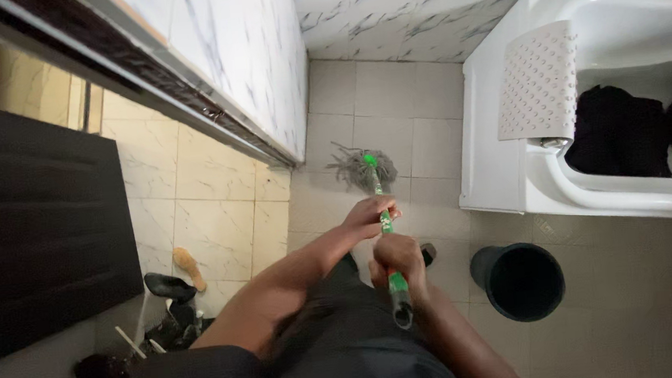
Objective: The person mops the bathroom floor using a mop and a bucket of water, moving the mop around the toilet, bathtub, and corners.
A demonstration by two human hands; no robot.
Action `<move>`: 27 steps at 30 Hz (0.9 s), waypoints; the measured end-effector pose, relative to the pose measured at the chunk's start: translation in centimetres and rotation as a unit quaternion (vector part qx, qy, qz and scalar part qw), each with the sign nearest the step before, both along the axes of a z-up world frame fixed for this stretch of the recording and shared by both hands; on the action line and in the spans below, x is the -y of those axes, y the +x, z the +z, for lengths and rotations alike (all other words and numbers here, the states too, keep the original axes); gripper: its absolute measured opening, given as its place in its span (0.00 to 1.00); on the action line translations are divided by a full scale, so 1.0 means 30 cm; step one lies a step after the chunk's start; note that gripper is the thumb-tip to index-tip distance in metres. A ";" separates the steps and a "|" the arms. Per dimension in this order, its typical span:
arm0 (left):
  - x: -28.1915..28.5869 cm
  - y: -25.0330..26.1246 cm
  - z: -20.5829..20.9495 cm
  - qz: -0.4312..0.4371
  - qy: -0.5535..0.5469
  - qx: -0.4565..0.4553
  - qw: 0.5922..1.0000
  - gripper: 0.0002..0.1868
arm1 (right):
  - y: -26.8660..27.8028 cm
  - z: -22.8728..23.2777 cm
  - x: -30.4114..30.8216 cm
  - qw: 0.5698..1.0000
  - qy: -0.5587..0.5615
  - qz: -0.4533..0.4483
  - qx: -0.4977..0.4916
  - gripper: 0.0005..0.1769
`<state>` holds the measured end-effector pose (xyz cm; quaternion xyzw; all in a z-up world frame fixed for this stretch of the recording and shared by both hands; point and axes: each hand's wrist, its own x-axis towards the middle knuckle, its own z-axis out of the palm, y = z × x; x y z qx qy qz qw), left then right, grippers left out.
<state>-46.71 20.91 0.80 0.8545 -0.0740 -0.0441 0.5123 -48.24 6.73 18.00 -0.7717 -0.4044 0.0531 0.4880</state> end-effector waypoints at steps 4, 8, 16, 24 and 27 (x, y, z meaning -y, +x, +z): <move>0.028 0.075 -0.075 -0.017 0.000 0.055 0.998 0.14 | 0.033 0.048 0.074 0.982 0.188 0.019 0.012 0.12; 0.059 0.169 -0.176 -0.046 0.122 0.010 0.991 0.16 | 0.058 -0.076 0.100 0.987 0.162 0.005 0.006 0.13; 0.101 0.247 -0.073 -0.017 0.111 -0.061 0.992 0.16 | 0.141 -0.163 0.193 0.996 0.062 -0.019 0.054 0.13; 0.168 0.028 0.058 -0.013 0.095 -0.069 0.993 0.12 | 0.099 0.032 0.335 0.989 0.133 0.031 -0.055 0.13; 0.134 -0.004 0.060 -0.010 0.100 -0.105 0.989 0.13 | 0.129 0.041 0.293 0.974 0.197 0.067 -0.093 0.13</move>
